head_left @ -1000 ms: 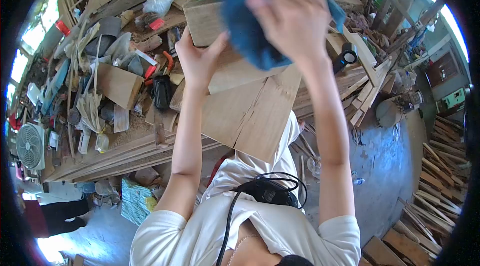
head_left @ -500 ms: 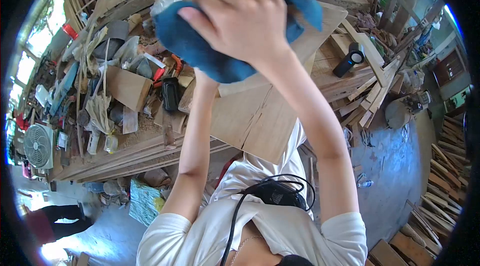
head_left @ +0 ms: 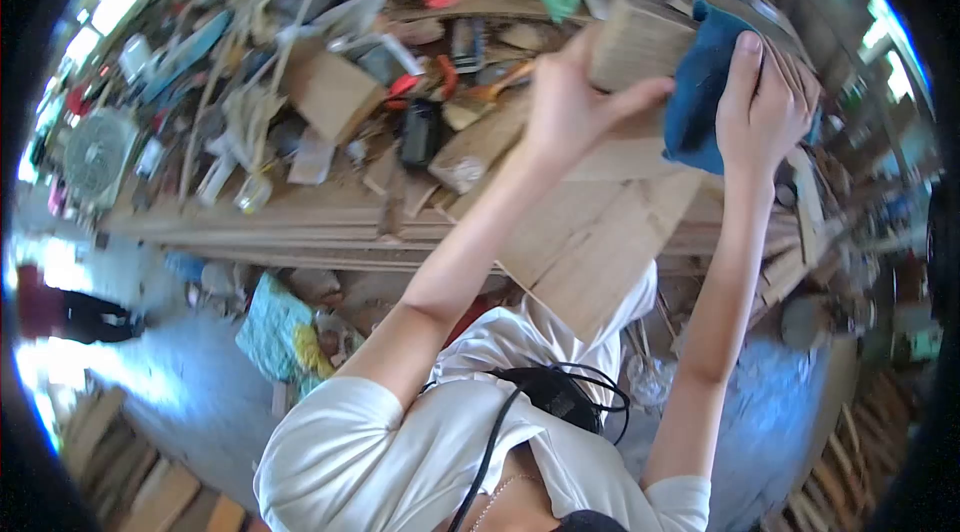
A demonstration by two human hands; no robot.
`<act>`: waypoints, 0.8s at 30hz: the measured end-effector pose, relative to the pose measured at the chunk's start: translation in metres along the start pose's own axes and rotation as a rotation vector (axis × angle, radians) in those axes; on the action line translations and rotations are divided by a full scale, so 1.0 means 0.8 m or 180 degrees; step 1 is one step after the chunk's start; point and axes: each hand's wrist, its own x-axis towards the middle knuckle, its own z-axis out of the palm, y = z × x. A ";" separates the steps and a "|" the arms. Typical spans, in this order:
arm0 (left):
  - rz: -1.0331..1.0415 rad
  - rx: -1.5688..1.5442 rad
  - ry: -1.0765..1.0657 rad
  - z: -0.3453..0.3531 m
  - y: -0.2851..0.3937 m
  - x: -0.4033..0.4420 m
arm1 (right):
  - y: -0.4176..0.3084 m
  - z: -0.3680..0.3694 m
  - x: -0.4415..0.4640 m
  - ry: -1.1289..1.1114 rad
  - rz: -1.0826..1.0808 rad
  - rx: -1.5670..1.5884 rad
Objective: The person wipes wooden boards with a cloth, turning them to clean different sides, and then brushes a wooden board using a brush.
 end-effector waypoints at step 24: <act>0.0152 0.0071 -0.0260 -0.002 -0.013 -0.006 | 0.015 -0.011 -0.008 -0.0353 -0.0468 -0.0162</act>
